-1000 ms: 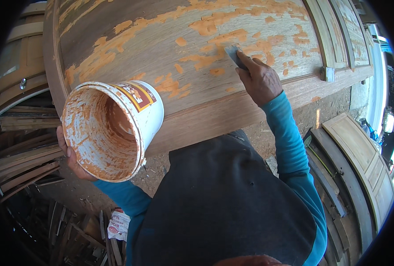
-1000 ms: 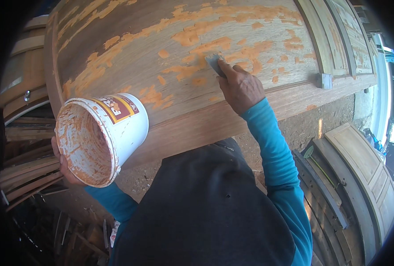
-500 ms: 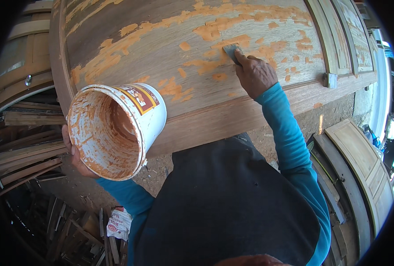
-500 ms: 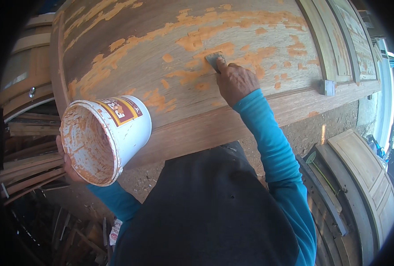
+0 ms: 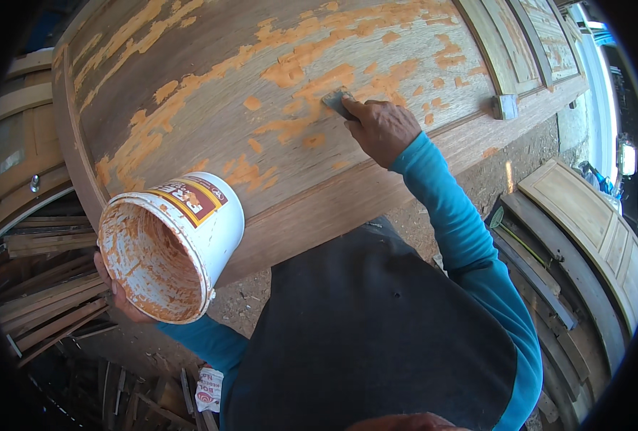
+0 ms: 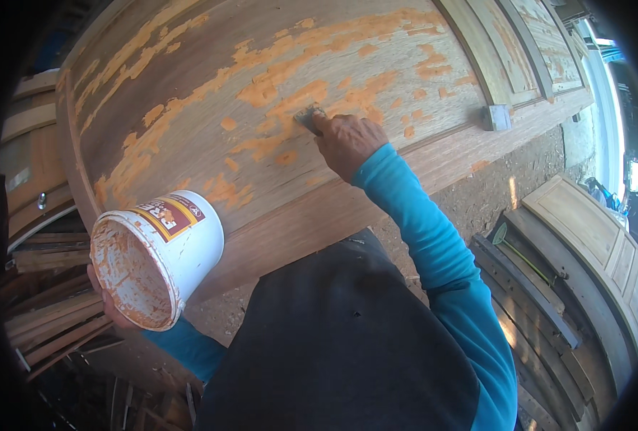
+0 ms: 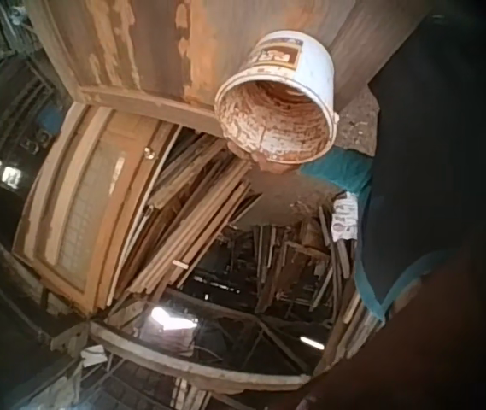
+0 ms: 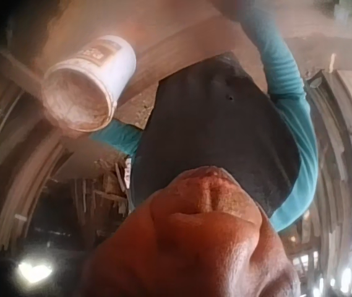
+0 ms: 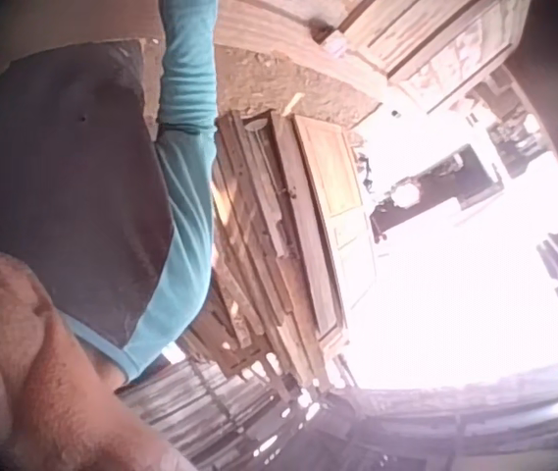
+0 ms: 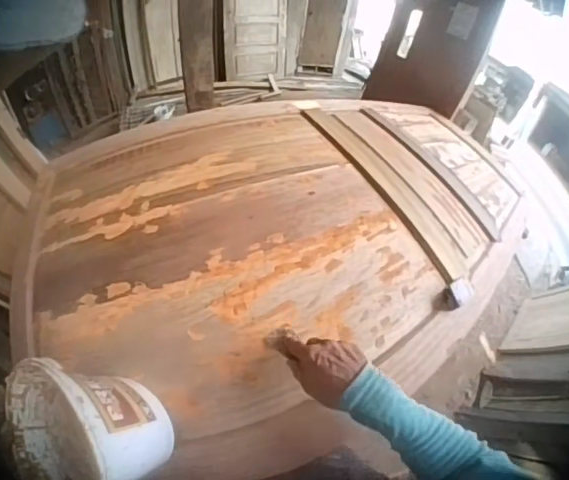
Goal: The person applies wood filler to a wooden door using a putty knife. They take filler from a bucket, spread it across the wooden surface, and then cover the bucket with a lid.
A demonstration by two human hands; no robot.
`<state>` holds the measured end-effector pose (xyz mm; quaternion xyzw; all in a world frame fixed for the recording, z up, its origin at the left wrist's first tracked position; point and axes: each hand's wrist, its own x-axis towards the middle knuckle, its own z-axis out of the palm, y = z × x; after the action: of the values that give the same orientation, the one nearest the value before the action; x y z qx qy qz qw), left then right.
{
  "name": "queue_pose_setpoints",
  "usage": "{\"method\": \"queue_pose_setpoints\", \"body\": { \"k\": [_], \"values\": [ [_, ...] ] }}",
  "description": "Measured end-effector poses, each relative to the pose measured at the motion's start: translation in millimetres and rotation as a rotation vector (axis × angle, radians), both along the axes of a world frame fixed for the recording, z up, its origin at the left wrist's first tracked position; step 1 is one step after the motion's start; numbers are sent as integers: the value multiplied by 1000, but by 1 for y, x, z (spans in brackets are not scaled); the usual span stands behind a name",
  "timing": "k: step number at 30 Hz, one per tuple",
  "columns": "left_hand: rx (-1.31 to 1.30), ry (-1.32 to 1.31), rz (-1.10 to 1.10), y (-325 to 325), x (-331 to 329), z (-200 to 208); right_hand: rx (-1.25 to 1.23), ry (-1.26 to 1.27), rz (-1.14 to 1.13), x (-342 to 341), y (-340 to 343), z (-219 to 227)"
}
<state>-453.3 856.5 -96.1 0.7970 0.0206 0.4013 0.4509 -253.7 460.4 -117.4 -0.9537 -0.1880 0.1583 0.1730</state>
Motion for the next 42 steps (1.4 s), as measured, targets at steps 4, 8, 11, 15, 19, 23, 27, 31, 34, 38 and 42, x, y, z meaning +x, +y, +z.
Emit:
{"method": "queue_pose_setpoints", "body": {
  "k": [4, 8, 11, 15, 19, 23, 27, 31, 34, 38, 42],
  "values": [
    [-75, -30, -39, 8, -1, -3, 190, 13, -76, -20, -22, 1],
    [-492, -20, -77, 20, -13, -6, 251, -78, -315, -21, -68, -8],
    [-722, 7, -86, 28, -22, -9, 180, -306, -429, 0, -131, -26],
    [-809, 43, -107, 31, -20, -8, -25, -338, -537, 33, -185, -30],
    [-376, 119, -30, 31, -21, -17, -187, -233, -442, 36, -191, -41],
    [167, 79, -66, 18, -7, -10, -206, -175, -441, 36, -192, -23],
    [171, 32, -56, 9, 3, -9, -145, -194, -429, 46, -195, -35],
    [-170, 78, -24, 8, -9, -6, -84, 44, -331, 15, -152, 19],
    [-458, 116, -16, 6, -11, 1, 106, -142, -412, -3, -158, -7],
    [-727, 190, 37, 1, -13, 14, 112, -369, -657, -8, -189, -13],
    [-867, 246, 78, -4, -10, 27, -65, -594, -861, 9, -259, -12]
  ]
}}
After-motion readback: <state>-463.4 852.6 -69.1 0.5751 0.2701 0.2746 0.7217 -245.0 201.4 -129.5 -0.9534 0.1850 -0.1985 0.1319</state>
